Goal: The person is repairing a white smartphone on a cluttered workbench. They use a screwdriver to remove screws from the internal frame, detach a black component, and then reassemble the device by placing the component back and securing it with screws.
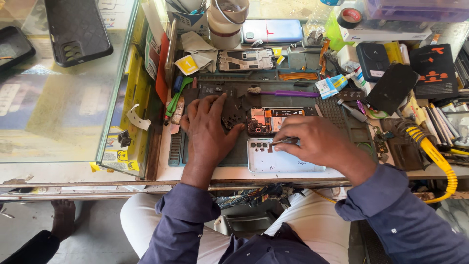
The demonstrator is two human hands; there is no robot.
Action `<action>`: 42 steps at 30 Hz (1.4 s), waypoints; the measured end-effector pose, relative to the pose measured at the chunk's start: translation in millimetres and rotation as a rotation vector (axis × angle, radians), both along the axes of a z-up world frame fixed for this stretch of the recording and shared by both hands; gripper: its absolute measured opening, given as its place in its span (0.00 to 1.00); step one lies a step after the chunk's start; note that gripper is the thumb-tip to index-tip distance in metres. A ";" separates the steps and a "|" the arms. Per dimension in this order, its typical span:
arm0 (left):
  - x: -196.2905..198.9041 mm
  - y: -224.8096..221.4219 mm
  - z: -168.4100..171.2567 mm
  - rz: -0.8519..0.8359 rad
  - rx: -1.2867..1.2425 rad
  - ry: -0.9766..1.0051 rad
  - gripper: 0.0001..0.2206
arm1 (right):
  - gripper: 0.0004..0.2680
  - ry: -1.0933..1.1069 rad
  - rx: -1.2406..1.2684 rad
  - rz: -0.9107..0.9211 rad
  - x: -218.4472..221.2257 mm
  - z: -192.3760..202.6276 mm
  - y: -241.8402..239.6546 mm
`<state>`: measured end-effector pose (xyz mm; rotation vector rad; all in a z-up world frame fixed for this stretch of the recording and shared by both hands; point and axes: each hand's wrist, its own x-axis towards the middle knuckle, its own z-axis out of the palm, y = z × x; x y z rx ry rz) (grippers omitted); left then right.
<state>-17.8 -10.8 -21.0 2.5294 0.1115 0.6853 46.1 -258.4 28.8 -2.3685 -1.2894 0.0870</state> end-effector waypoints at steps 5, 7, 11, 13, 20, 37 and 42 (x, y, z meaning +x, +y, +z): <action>-0.7 -1.7 -0.8 0.001 0.014 -0.037 0.34 | 0.06 -0.022 -0.038 -0.001 3.2 -1.5 6.1; -1.4 -1.7 -0.3 -0.009 0.011 -0.056 0.33 | 0.06 -0.011 -0.027 -0.021 4.3 -0.9 6.7; -3.8 -1.9 -2.0 -0.030 0.015 -0.096 0.30 | 0.06 0.051 0.090 -0.023 10.1 -3.2 8.4; -4.6 -1.8 -2.6 -0.037 0.024 -0.107 0.29 | 0.07 0.025 0.040 -0.080 14.6 -6.1 10.7; -7.3 -2.7 3.2 -0.110 0.006 -0.163 0.28 | 0.08 -0.009 -0.050 -0.065 26.9 -12.9 14.0; -12.4 0.2 19.4 -0.433 -0.015 -0.010 0.13 | 0.09 0.624 -0.111 -0.243 58.8 -19.1 11.7; -12.7 1.1 17.8 -0.452 -0.028 -0.010 0.13 | 0.09 0.551 -0.186 -0.249 57.8 -18.7 14.1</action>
